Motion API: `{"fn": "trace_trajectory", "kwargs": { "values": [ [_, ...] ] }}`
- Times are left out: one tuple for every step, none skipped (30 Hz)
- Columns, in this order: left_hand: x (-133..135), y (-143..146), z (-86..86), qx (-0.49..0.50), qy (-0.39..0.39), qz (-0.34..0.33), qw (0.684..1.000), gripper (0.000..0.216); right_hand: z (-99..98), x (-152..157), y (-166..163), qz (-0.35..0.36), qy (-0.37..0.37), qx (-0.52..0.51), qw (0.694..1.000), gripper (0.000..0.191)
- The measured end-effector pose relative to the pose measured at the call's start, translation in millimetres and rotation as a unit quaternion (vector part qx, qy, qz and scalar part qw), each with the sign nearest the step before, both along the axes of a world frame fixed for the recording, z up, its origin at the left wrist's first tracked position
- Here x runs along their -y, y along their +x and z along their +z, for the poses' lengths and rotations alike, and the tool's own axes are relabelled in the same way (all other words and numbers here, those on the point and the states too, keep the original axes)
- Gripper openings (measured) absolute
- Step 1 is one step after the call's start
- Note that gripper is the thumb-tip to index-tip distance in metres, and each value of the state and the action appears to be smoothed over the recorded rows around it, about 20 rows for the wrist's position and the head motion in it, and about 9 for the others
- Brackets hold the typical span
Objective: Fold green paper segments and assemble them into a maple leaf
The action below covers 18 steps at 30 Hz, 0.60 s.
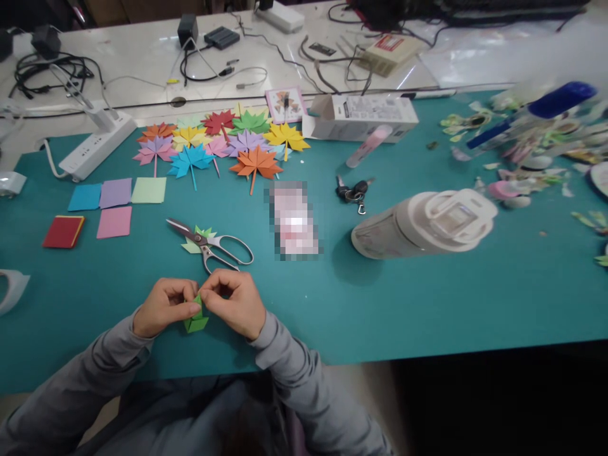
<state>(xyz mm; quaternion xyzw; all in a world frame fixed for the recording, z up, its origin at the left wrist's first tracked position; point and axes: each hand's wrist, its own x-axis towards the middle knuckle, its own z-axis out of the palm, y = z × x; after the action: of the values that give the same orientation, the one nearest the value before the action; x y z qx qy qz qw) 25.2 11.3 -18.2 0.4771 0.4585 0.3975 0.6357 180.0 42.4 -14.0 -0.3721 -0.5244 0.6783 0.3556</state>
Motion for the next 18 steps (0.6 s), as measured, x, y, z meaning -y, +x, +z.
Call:
{"fn": "trace_trajectory", "kwargs": {
  "values": [
    [0.1,0.0,-0.2,0.001,0.0,0.0,1.0,0.041,0.0,0.1,-0.2,-0.002,0.002,0.0,1.0,0.013],
    [0.2,0.0,-0.3,0.002,-0.001,0.001,1.0,0.041,0.0,0.2,-0.3,-0.003,0.003,0.0,1.0,0.013],
    [0.2,-0.1,-0.2,0.003,-0.002,0.002,1.0,0.041,0.1,0.3,-0.3,-0.004,0.005,0.001,1.0,0.013],
    [0.3,-0.3,-0.1,0.003,-0.002,0.003,1.0,0.04,0.1,0.4,-0.2,-0.004,0.005,0.0,1.0,0.013],
    [0.4,-0.4,0.1,0.004,-0.002,0.004,1.0,0.04,0.2,0.4,-0.1,-0.002,0.003,-0.001,1.0,0.012],
    [0.5,-0.6,0.2,0.005,-0.002,0.006,1.0,0.04,0.3,0.5,0.1,0.001,-0.001,-0.002,1.0,0.012],
    [0.7,-0.7,0.3,0.005,-0.002,0.008,1.0,0.04,0.4,0.7,0.3,0.003,-0.006,-0.004,1.0,0.012],
    [1.0,-0.8,0.3,0.005,-0.003,0.009,1.0,0.041,0.5,1.0,0.4,0.005,-0.012,-0.006,1.0,0.012],
    [1.2,-0.8,0.2,0.004,-0.003,0.01,1.0,0.041,0.5,1.3,0.4,0.005,-0.016,-0.006,1.0,0.013],
    [1.5,-0.7,0.0,0.003,-0.003,0.01,1.0,0.041,0.4,1.6,0.2,0.004,-0.019,-0.006,1.0,0.013],
    [1.7,-0.6,-0.3,0.002,-0.003,0.01,1.0,0.041,0.3,2.0,-0.1,0.002,-0.019,-0.004,1.0,0.013],
    [1.9,-0.5,-0.6,0.002,-0.003,0.01,1.0,0.042,0.2,2.3,-0.4,-0.001,-0.019,-0.002,1.0,0.013],
    [2.1,-0.4,-1.0,0.003,-0.002,0.011,1.0,0.042,0.0,2.5,-0.9,-0.003,-0.018,-0.001,1.0,0.013],
    [2.2,-0.3,-1.3,0.004,-0.002,0.011,1.0,0.042,-0.2,2.5,-1.2,-0.004,-0.018,-0.001,1.0,0.013],
    [2.1,-0.2,-1.5,0.004,-0.003,0.011,1.0,0.042,-0.4,2.5,-1.4,-0.006,-0.018,-0.001,1.0,0.013],
    [2.0,-0.2,-1.5,0.004,-0.003,0.011,1.0,0.042,-0.5,2.3,-1.4,-0.006,-0.018,-0.001,1.0,0.013],
    [1.9,-0.2,-1.4,0.004,-0.003,0.011,1.0,0.042,-0.6,2.1,-1.1,-0.005,-0.02,-0.002,1.0,0.014],
    [1.7,-0.3,-1.2,0.004,-0.003,0.013,1.0,0.041,-0.5,1.8,-0.6,-0.003,-0.024,-0.003,1.0,0.014]
  ]
}}
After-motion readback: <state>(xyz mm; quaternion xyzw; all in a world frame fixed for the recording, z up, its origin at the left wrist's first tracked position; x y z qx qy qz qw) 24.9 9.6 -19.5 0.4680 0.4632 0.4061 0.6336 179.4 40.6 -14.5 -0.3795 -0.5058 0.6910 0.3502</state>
